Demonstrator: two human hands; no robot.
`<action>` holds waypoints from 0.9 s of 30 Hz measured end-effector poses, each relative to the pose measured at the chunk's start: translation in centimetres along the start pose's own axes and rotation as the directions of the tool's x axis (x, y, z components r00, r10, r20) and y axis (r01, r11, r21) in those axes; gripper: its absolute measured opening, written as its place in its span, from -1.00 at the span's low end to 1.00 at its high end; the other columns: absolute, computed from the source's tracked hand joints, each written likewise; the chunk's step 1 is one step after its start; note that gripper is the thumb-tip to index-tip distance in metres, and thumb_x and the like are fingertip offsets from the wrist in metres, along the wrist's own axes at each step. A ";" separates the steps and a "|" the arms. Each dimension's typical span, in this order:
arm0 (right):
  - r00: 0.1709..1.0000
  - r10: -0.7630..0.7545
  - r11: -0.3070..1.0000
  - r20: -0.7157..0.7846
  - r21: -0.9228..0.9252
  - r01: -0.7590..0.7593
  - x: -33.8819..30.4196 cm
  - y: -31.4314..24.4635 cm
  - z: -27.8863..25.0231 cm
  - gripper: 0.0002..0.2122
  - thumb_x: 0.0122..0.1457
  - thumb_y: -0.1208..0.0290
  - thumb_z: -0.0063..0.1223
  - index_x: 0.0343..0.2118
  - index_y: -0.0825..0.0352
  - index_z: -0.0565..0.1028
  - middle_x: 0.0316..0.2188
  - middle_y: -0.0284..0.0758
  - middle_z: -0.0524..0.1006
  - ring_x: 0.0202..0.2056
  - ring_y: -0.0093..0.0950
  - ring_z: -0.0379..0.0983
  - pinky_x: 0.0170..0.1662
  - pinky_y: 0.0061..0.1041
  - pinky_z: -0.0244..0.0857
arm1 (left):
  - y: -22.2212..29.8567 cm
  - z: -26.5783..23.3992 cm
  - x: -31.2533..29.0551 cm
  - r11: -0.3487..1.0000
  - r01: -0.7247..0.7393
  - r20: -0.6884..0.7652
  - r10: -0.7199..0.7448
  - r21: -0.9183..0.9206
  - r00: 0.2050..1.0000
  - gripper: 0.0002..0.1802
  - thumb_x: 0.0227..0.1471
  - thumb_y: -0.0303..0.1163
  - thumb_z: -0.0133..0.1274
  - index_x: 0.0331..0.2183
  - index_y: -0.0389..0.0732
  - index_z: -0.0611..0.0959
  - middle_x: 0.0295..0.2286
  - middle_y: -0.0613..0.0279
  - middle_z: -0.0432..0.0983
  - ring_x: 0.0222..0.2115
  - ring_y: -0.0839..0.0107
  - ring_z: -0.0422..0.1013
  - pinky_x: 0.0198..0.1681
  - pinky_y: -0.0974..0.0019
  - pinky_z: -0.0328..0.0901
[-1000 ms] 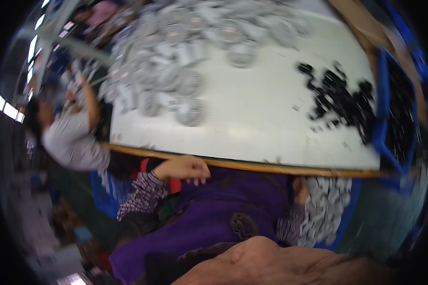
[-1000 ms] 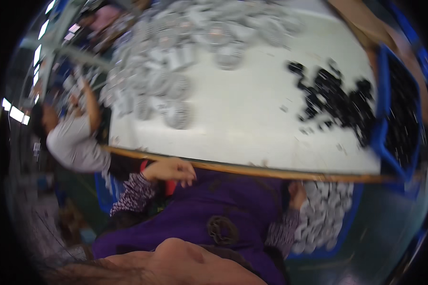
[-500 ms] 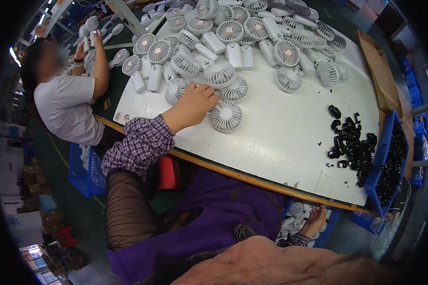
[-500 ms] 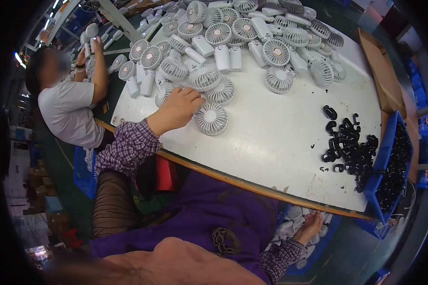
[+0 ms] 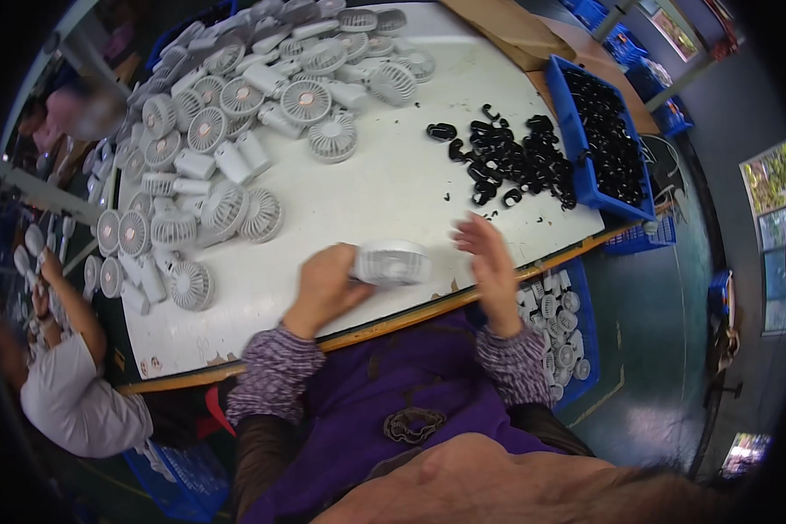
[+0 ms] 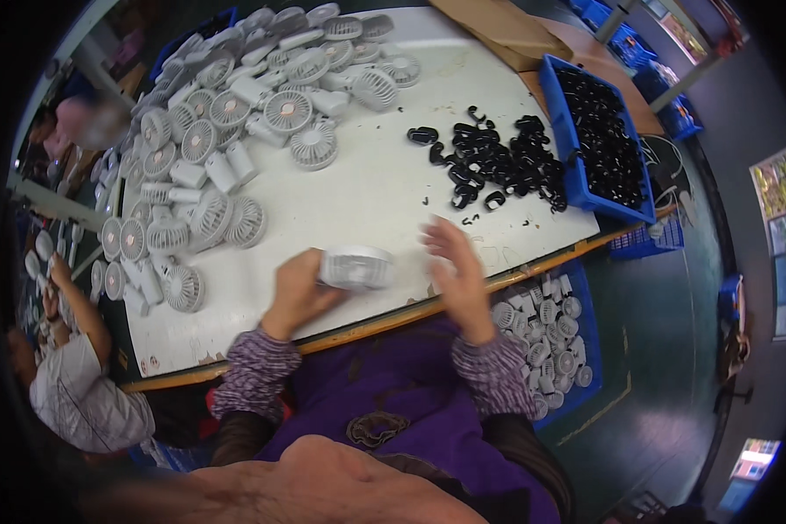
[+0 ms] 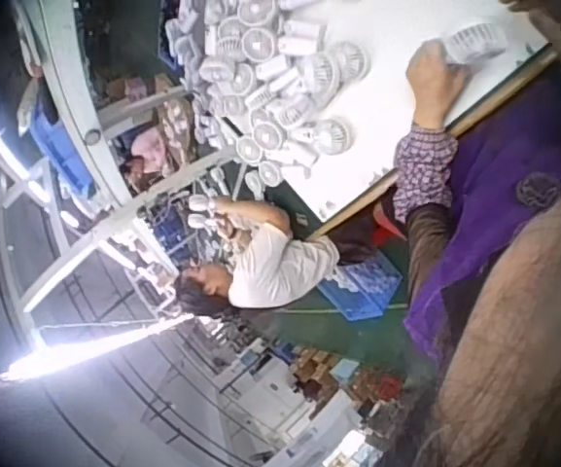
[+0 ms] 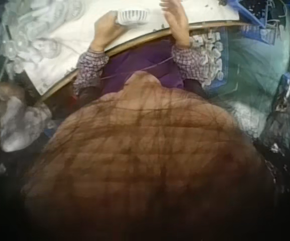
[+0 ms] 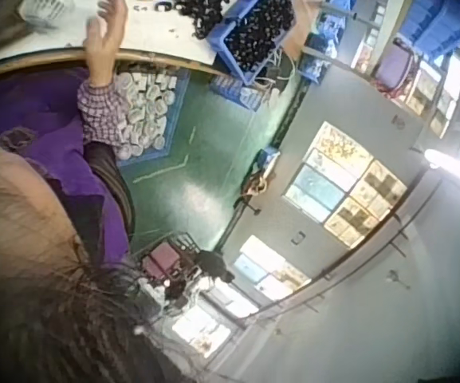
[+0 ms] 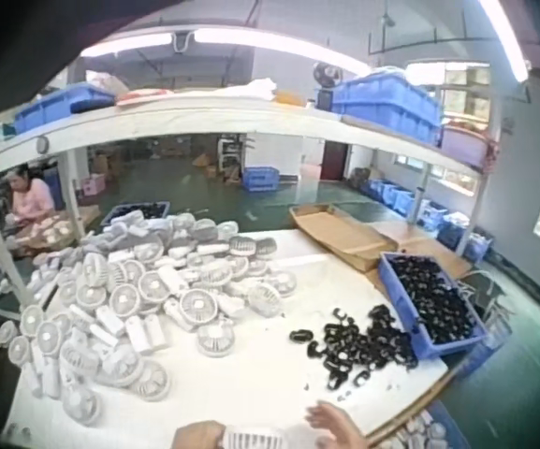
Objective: Assembling plastic components onto portable handheld fans on a production line.
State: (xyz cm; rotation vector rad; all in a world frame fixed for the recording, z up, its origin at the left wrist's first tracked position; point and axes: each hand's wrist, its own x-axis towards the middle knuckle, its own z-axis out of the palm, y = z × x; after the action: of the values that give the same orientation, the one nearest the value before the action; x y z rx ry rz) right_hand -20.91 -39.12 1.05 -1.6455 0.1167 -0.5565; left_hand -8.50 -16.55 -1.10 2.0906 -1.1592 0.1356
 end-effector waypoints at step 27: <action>0.986 -0.165 0.728 -0.022 -0.677 0.106 6.1 6.4 -7.3 -0.88 -0.01 0.58 0.04 -0.36 0.33 0.48 -0.47 -0.33 0.34 -0.51 -0.49 0.34 -0.44 -0.58 0.25 | 1.9 1.9 1.0 0.157 0.354 0.228 -0.520 -0.922 0.823 -0.71 0.14 -0.28 -0.06 -0.19 -0.29 0.40 -0.41 0.10 0.48 -0.48 0.39 0.45 -0.34 0.37 0.37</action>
State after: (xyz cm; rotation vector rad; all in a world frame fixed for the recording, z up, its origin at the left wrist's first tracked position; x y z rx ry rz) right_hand -17.16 -49.17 -2.93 -2.3632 0.2872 -0.7488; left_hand -9.85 -19.11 -0.97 1.1373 -0.2387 -0.5790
